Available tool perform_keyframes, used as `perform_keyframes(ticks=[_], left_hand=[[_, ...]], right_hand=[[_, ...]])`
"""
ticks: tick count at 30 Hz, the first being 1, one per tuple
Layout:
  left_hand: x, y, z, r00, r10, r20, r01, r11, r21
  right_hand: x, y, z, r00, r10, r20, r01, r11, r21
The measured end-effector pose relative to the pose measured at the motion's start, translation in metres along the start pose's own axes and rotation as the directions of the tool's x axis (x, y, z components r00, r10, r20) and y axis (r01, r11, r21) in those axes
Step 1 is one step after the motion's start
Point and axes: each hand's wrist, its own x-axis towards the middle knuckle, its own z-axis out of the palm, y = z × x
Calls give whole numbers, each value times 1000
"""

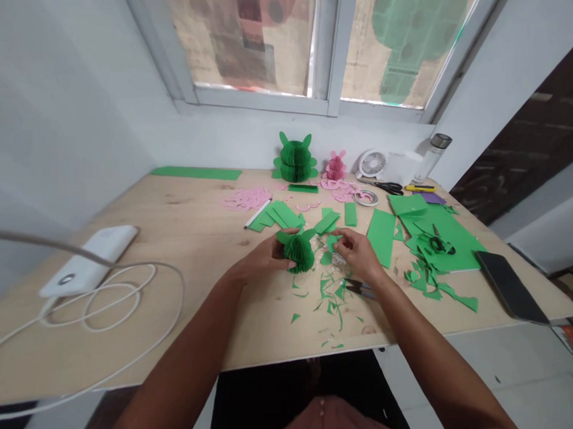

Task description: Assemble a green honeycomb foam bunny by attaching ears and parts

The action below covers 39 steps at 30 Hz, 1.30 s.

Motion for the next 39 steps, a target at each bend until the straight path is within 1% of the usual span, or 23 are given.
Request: perform_keyframes(ticks=[2, 4, 8, 12, 18, 24, 28, 32, 39], left_hand=[[0, 0, 0, 1000, -11, -3, 11, 1000, -8], [-1, 0, 1, 1000, -17, -6, 17, 1000, -16], [-2, 3, 3, 1000, -9, -7, 9, 1000, -6], [-2, 5, 4, 1000, -6, 24, 6, 1000, 14], [-2, 3, 5, 1000, 2, 10, -3, 998, 58], [-1, -2, 4, 1000, -16, 5, 16, 999, 43], [1, -5, 1, 1000, -24, 14, 24, 1000, 19], [2, -6, 2, 1000, 13, 14, -13, 1000, -15], [3, -7, 5, 998, 55, -25, -55, 998, 13]], right_hand=[[0, 0, 3, 999, 43, 6, -43, 968, 248], [2, -2, 8, 996, 90, 0, -83, 914, 398], [5, -7, 17, 991, 130, -16, -106, 866, 489], [7, -9, 24, 984, 178, -2, -143, 797, 587], [9, -1, 27, 972, 236, 8, -178, 710, 682], [9, 2, 26, 956, 293, -1, -195, 640, 743], [7, -1, 27, 951, 308, -9, -197, 628, 753], [6, -3, 28, 947, 320, -20, -196, 628, 753], [2, -4, 33, 948, 319, -2, -205, 616, 761]])
